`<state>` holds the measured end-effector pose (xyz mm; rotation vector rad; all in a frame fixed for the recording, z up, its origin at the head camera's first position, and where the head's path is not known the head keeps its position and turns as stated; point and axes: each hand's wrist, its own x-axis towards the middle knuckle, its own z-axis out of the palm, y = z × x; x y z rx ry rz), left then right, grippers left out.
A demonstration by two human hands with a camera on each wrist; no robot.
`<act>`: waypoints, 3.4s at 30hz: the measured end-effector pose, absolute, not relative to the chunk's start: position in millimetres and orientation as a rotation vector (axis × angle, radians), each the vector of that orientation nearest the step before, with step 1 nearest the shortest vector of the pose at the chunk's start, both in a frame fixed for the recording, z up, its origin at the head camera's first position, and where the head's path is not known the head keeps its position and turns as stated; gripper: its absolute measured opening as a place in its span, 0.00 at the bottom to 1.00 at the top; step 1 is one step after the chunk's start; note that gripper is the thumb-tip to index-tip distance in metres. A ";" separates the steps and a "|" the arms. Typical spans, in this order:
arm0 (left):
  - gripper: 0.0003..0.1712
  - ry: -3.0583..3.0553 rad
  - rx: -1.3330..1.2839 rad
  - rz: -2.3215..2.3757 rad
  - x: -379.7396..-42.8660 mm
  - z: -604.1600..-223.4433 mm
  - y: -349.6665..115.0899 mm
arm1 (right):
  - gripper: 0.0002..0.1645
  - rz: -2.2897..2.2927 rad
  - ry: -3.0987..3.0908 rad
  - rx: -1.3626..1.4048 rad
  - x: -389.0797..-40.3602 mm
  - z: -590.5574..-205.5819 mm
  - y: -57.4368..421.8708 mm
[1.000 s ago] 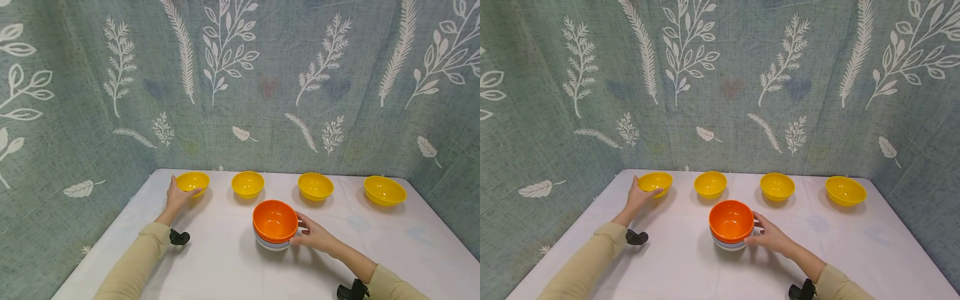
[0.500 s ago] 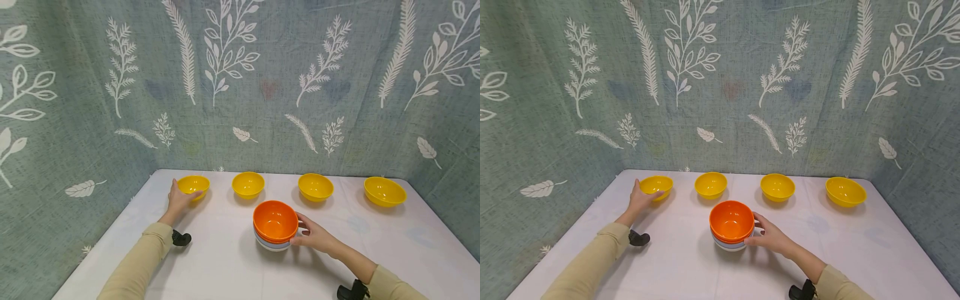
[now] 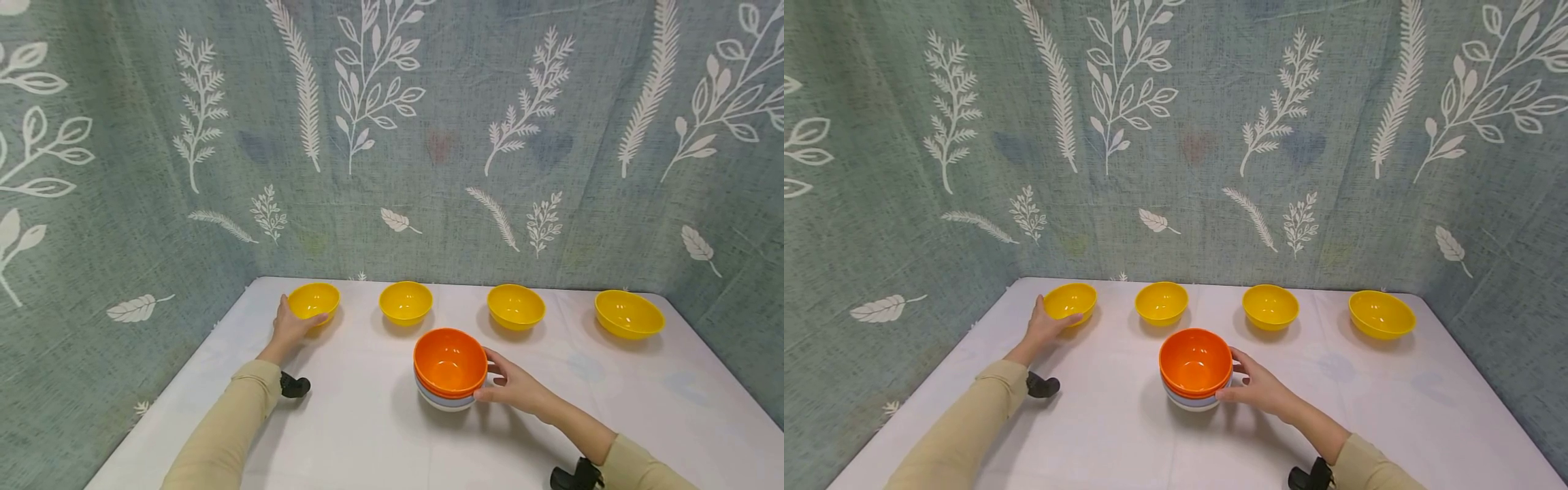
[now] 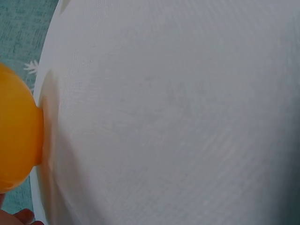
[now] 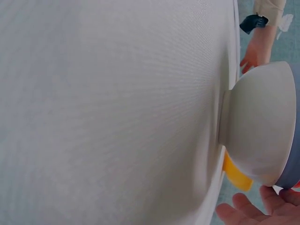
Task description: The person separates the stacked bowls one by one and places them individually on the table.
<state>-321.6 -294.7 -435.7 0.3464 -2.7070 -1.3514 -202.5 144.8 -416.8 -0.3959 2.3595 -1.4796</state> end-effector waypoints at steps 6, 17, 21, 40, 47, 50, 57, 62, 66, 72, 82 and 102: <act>0.69 -2.708 0.351 -1.362 -321.8 -437.2 -298.1 | 0.54 -1.495 2.344 -0.414 -203.1 -417.0 145.6; 0.69 -2.681 0.412 -1.406 -322.4 -432.4 -297.1 | 0.54 -1.493 2.342 -0.405 -203.3 -416.9 146.1; 0.69 -2.672 0.410 -1.414 -323.8 -433.1 -295.8 | 0.54 -1.493 2.347 -0.406 -203.2 -415.4 146.9; 0.67 -2.522 0.363 -1.395 -315.2 -391.8 -302.6 | 0.53 -1.507 2.354 -0.429 -200.7 -411.3 151.4; 0.68 -2.504 0.305 -1.463 -305.2 -384.9 -307.6 | 0.53 -1.551 2.340 -0.465 -201.8 -412.6 151.5; 0.66 -2.515 0.251 -1.480 -300.6 -384.6 -308.7 | 0.53 -1.568 2.331 -0.494 -201.0 -412.4 151.7; 0.63 -2.557 0.110 -1.486 -290.0 -383.8 -302.2 | 0.53 -1.598 2.346 -0.570 -198.4 -408.5 153.4; 0.61 -2.577 0.017 -1.505 -281.5 -386.2 -291.8 | 0.51 -1.628 2.327 -0.582 -197.2 -408.5 152.4; 0.58 -2.586 -0.094 -1.482 -274.2 -386.8 -279.5 | 0.51 -1.649 2.348 -0.608 -196.8 -409.7 150.8; 0.58 -2.632 -0.202 -1.455 -262.5 -384.1 -258.3 | 0.51 -1.664 2.380 -0.629 -197.1 -409.7 149.2; 0.56 -2.683 -0.402 -1.569 -244.6 -393.8 -222.0 | 0.52 -1.681 2.367 -0.617 -196.7 -406.0 146.3; 0.56 -2.732 -0.684 -1.681 -222.5 -411.2 -168.5 | 0.55 -1.649 2.369 -0.583 -197.5 -405.3 134.2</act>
